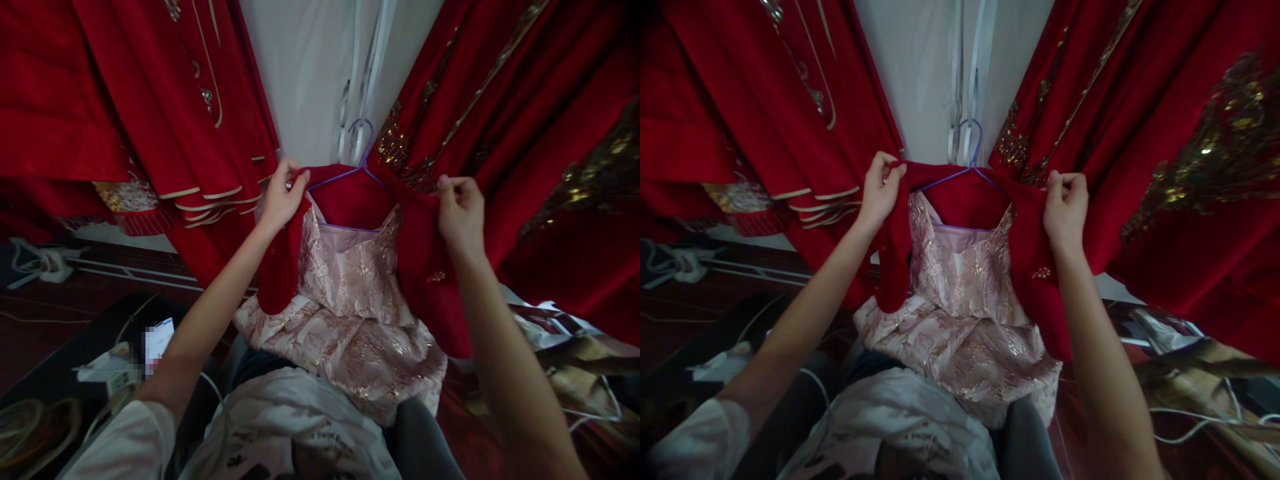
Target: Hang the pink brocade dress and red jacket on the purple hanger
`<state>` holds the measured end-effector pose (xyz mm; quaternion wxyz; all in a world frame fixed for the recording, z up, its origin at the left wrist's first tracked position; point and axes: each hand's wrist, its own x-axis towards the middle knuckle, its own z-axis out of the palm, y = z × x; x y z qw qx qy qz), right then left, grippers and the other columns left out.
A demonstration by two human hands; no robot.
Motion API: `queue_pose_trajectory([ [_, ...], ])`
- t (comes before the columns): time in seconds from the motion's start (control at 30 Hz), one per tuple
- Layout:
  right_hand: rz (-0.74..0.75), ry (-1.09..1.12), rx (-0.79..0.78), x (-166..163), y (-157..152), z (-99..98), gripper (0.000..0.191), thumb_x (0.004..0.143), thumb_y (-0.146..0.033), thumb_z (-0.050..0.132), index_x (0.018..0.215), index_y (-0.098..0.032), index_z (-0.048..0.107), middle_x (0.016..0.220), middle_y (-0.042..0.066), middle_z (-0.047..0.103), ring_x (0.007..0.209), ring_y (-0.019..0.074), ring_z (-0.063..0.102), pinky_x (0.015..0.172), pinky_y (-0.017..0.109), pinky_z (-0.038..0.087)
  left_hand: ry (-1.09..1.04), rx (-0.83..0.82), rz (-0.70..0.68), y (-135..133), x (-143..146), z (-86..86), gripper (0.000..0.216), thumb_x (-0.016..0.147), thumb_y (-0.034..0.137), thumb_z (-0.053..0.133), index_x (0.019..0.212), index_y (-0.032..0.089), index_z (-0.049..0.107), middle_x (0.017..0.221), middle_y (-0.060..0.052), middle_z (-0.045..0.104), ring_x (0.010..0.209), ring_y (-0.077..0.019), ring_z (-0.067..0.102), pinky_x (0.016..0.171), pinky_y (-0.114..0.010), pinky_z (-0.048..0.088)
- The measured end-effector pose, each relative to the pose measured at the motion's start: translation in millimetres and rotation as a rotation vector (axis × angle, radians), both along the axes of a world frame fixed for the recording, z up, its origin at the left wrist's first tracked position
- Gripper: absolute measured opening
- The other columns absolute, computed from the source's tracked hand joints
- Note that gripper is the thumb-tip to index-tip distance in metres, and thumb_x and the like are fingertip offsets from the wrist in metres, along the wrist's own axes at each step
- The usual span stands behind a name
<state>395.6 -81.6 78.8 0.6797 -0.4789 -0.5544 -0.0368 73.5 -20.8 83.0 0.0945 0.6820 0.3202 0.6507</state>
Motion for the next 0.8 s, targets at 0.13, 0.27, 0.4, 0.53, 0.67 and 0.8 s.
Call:
queue_pose_trajectory([
  [0.13, 0.275, -0.054, -0.257, -29.1, -23.0, -30.0, 0.029, 0.079, -0.047, 0.065, 0.085, -0.022, 0.052, 0.068, -0.002, 0.055, 0.060, 0.0127, 0.054, 0.056, 0.025, 0.044, 0.243, -0.120, -0.160, -27.7, 12.1, -44.1, 0.017, 0.080, 0.017, 0.064, 0.084, 0.019, 0.047, 0.073, 0.004, 0.051, 0.066, -0.0080, 0.050, 0.063, -0.022, 0.042],
  [0.27, 0.336, -0.127, -0.369, -36.6, -31.8, -64.1, 0.040, 0.062, -0.029, 0.077, 0.091, -0.022, 0.051, 0.077, -0.002, 0.058, 0.064, 0.0124, 0.057, 0.057, 0.024, 0.047, 0.333, -0.204, -0.180, -39.4, 19.7, -88.8, 0.030, 0.073, 0.004, 0.058, 0.098, 0.019, 0.052, 0.080, 0.003, 0.057, 0.070, -0.0093, 0.056, 0.064, -0.021, 0.044],
  [0.4, 0.344, -0.093, -0.359, -37.0, -24.3, -76.6, 0.023, 0.071, -0.027, 0.066, 0.089, -0.022, 0.051, 0.083, 0.001, 0.062, 0.073, 0.0136, 0.060, 0.066, 0.026, 0.050, 0.287, -0.153, -0.069, -38.1, 28.1, -101.2, 0.026, 0.078, 0.008, 0.056, 0.101, 0.019, 0.057, 0.094, -0.002, 0.061, 0.081, -0.0116, 0.060, 0.073, -0.024, 0.049],
  [0.53, 0.471, -0.043, -0.342, -65.9, -17.1, -75.5, 0.022, 0.072, -0.029, 0.064, 0.089, -0.022, 0.051, 0.086, 0.001, 0.064, 0.078, 0.0145, 0.063, 0.072, 0.028, 0.052, 0.304, -0.137, -0.025, -43.7, 53.0, -94.4, 0.019, 0.083, 0.016, 0.058, 0.102, 0.018, 0.061, 0.093, -0.004, 0.063, 0.081, -0.0138, 0.062, 0.076, -0.026, 0.051],
  [0.67, 0.569, -0.084, -0.346, -99.0, -13.8, -74.2, 0.021, 0.074, -0.029, 0.061, 0.091, -0.021, 0.051, 0.090, 0.002, 0.063, 0.078, 0.0139, 0.063, 0.071, 0.027, 0.052, 0.387, -0.140, 0.022, -51.9, 70.5, -89.9, 0.018, 0.084, 0.013, 0.056, 0.100, 0.017, 0.064, 0.096, -0.007, 0.065, 0.086, -0.0173, 0.063, 0.080, -0.030, 0.051],
  [0.8, 0.475, -0.032, -0.340, -108.2, -9.8, -81.0, 0.021, 0.074, -0.028, 0.061, 0.091, -0.021, 0.050, 0.088, 0.002, 0.061, 0.078, 0.0138, 0.061, 0.071, 0.027, 0.053, 0.317, -0.149, -0.006, -55.6, 63.3, -92.4, 0.018, 0.084, 0.017, 0.059, 0.101, 0.019, 0.066, 0.094, -0.004, 0.064, 0.081, -0.0134, 0.063, 0.077, -0.026, 0.052],
])
